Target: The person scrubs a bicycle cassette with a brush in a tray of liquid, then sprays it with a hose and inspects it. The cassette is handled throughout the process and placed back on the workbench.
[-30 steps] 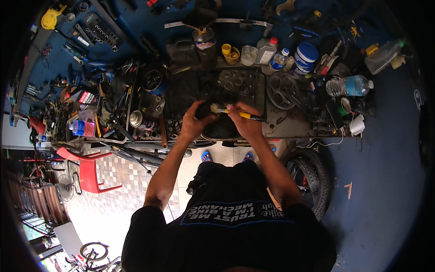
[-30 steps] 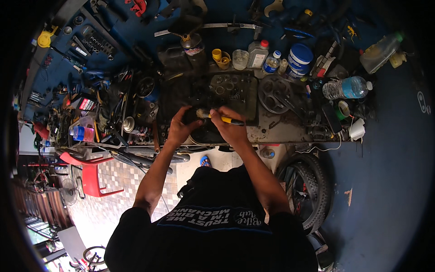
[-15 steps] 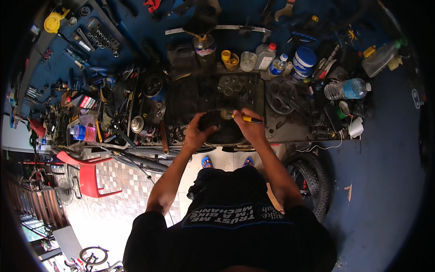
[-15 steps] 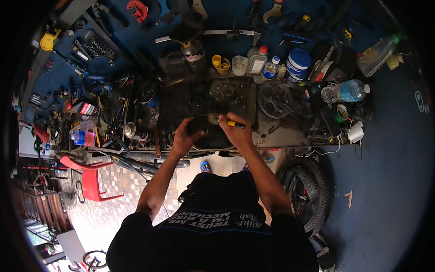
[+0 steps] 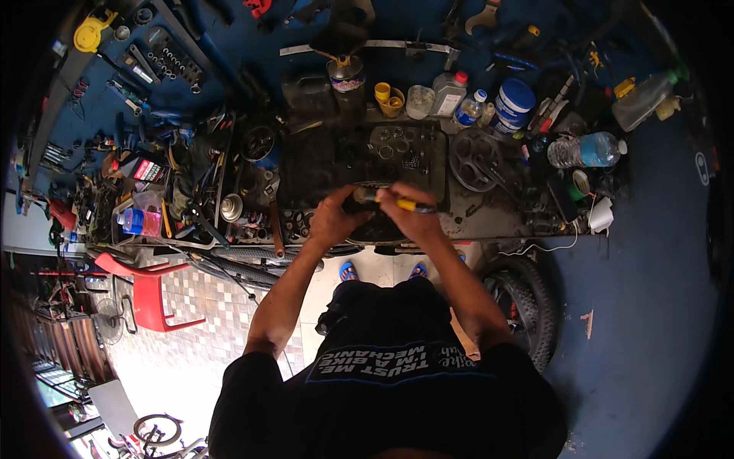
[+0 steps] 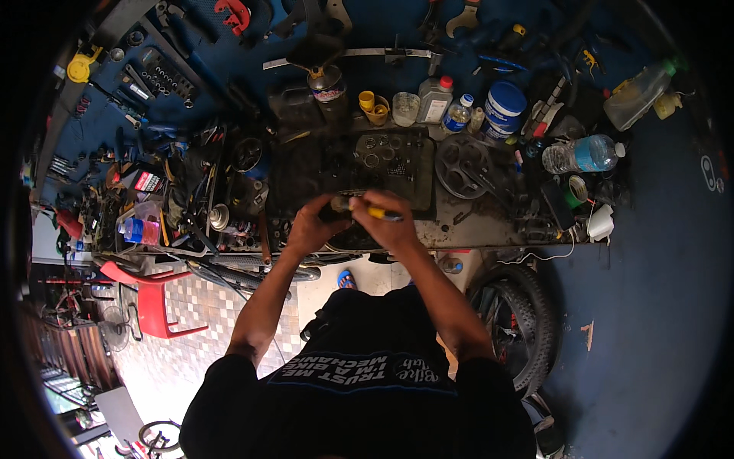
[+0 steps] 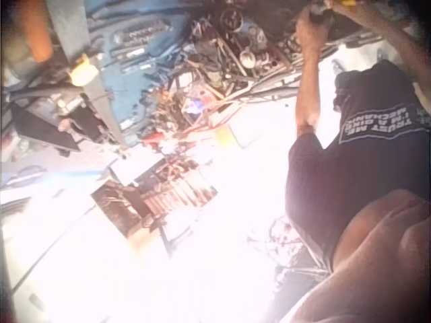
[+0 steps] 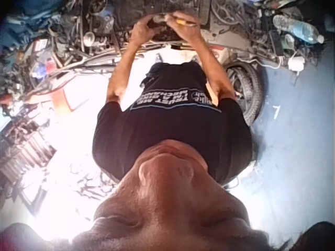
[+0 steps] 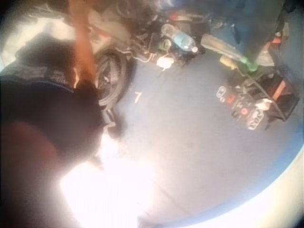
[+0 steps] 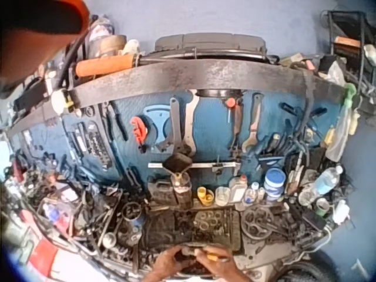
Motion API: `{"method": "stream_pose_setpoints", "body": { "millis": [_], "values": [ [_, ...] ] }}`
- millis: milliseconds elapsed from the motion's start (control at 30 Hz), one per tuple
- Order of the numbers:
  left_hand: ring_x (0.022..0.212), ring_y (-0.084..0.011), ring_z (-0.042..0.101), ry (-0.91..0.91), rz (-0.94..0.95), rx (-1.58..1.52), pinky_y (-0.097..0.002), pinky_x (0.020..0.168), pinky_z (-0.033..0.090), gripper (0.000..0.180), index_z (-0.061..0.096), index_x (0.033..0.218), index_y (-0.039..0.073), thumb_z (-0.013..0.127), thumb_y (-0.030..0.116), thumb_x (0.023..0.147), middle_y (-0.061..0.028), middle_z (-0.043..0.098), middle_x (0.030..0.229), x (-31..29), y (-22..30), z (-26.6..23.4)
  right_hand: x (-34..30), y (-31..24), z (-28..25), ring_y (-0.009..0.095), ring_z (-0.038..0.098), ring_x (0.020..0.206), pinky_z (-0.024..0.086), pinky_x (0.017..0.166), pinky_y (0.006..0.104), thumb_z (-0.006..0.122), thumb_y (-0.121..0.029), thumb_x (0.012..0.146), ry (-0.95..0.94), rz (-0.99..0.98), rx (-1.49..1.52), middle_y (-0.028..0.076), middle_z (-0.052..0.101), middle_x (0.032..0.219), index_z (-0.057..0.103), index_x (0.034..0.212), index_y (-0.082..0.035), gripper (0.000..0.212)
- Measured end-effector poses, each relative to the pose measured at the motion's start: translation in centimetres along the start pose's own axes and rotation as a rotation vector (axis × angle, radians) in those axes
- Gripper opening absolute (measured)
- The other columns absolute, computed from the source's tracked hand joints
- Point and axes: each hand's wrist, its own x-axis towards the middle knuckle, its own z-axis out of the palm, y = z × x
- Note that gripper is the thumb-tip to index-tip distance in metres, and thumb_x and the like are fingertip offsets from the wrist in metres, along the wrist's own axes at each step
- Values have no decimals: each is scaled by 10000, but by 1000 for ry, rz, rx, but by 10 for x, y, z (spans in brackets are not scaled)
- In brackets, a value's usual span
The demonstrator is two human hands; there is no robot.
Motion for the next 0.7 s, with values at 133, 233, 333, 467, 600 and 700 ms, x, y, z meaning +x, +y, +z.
{"method": "stream_pose_setpoints", "body": {
  "millis": [133, 233, 333, 467, 600, 700],
  "values": [
    [1163, -322, 725, -21, -24, 12, -411, 993, 560, 672, 682, 1353, 97, 939, 256, 753, -168, 748, 1242, -4, 9, -3, -2, 25, -21, 110, 570, 664, 462, 616, 300, 778, -237, 956, 58, 154, -108, 77, 648, 719, 692, 844, 3, 277],
    [1176, -306, 725, -51, -37, 3, -401, 1009, 554, 674, 685, 1353, 84, 943, 258, 755, -167, 750, 1255, -1, 7, 6, -4, 3, 1, 96, 562, 646, 456, 604, 295, 773, -238, 962, 84, -173, 0, 73, 640, 703, 698, 845, -2, 274],
    [1171, -309, 726, -30, -9, 10, -399, 1004, 557, 673, 689, 1350, 90, 943, 258, 751, -165, 749, 1256, 0, 11, 1, -1, 9, -6, 90, 568, 653, 462, 612, 295, 763, -228, 973, 57, 63, -33, 53, 642, 701, 707, 857, -6, 257],
    [1159, -371, 716, -29, 41, -3, -437, 980, 569, 666, 688, 1354, 130, 925, 248, 744, -198, 730, 1241, 4, 4, 3, -1, 17, -10, 72, 573, 661, 464, 605, 281, 755, -271, 991, 43, -6, -28, 33, 652, 706, 701, 853, -6, 304],
    [1159, -374, 715, -8, 26, 31, -440, 982, 570, 659, 690, 1346, 124, 925, 244, 742, -195, 730, 1248, 4, 7, 8, -3, 12, 0, 63, 573, 661, 459, 597, 283, 746, -296, 1000, -13, 78, 71, 25, 642, 694, 701, 856, -12, 322],
    [1142, -334, 732, 9, 39, 56, -404, 977, 567, 663, 695, 1337, 80, 937, 244, 742, -187, 747, 1216, 2, 9, 3, -2, 16, -14, 58, 542, 655, 441, 592, 276, 739, -282, 1004, 31, 175, 5, 3, 622, 685, 704, 862, -16, 303]
  ]
}}
